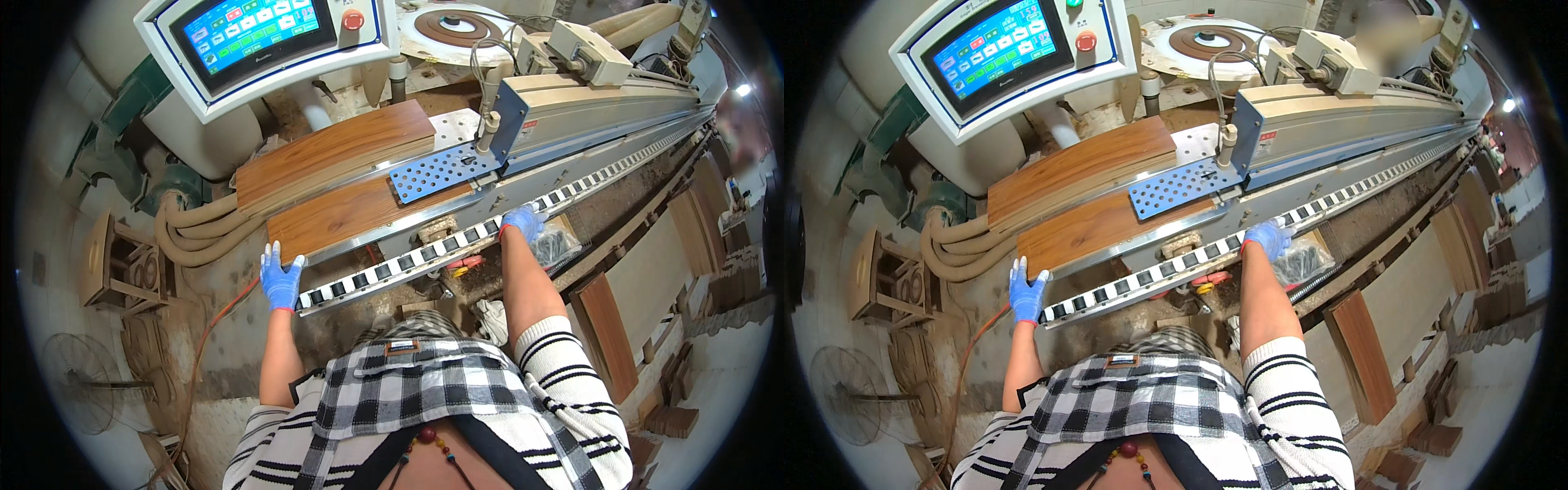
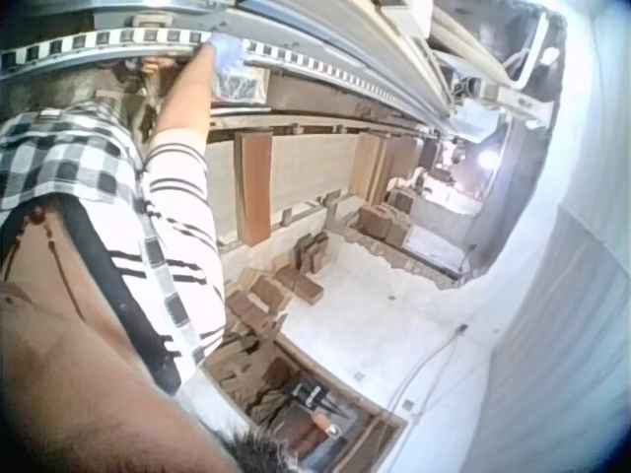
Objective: The person operates a CNC woodworking machine, placing wooden planks onto the machine bed and guiding them through the automated cutting process. They wear blue gloves and repeatedly position the planks for processing, then remove the finished pieces.
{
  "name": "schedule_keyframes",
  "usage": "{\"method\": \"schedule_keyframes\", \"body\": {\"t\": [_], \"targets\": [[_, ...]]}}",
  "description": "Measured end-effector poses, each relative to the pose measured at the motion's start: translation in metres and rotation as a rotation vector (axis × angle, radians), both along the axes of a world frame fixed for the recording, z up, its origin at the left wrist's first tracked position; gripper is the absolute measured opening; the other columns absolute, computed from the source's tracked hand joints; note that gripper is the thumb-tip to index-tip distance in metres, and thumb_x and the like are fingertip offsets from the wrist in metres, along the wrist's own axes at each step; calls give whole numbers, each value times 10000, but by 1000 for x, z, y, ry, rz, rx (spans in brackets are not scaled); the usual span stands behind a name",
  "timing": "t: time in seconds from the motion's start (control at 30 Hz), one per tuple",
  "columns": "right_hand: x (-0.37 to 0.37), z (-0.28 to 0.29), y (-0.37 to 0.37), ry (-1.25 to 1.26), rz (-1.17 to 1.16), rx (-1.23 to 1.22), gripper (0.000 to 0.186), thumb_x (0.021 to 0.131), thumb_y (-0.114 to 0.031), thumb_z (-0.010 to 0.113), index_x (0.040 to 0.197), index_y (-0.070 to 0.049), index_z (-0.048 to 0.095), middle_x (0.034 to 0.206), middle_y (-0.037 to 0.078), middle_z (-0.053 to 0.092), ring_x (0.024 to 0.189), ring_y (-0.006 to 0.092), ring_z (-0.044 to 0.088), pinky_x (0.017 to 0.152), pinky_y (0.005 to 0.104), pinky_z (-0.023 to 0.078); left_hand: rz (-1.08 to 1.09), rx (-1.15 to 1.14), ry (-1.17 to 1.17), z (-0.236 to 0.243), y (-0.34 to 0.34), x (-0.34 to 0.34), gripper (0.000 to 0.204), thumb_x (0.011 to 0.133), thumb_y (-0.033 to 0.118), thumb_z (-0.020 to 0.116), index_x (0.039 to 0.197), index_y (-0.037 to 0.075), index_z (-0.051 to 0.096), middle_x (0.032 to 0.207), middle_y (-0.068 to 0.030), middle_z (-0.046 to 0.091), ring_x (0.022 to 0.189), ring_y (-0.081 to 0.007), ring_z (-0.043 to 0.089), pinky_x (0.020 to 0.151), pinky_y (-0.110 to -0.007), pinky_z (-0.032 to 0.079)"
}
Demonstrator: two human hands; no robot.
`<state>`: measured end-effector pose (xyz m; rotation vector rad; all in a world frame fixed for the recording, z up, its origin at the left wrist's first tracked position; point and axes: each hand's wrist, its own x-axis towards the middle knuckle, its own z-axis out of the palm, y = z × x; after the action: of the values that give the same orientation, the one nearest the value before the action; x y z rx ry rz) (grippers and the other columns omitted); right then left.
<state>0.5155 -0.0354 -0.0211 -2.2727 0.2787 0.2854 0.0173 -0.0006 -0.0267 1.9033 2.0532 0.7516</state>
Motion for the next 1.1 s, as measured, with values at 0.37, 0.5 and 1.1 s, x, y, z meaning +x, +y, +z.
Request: {"method": "schedule_keyframes", "body": {"t": [0.37, 0.5, 1.1], "targets": [[-2, 4, 0, 14, 1, 32, 513, 950, -388, 407, 1350, -69, 371, 1307, 215, 458, 1129, 374, 526, 916, 474, 435, 1, -36, -8, 3, 2, -1, 737, 763, 427, 724, 1379, 132, 449, 1462, -136, 372, 1348, -329, 330, 1110, -421, 250], [-1, 1, 0, 0, -1, 16, 505, 952, -402, 395, 1332, -70, 390, 1297, 215, 463, 1123, 376, 531, 905, 482, 439, -6, -29, 3, 1, 3, -2, 733, 764, 426, 723, 1376, 128, 451, 1459, -138, 376, 1347, -330, 331, 1109, -420, 251], [2, -4, 0, -6, 16, -51, 536, 953, -370, 417, 1398, -86, 326, 1292, 183, 461, 1162, 356, 490, 929, 452, 448, -44, -159, 301, 18, 5, 69, 750, 821, 547, 579, 1405, 109, 404, 1484, -138, 332, 1399, -310, 234, 1134, -513, 68]]}}
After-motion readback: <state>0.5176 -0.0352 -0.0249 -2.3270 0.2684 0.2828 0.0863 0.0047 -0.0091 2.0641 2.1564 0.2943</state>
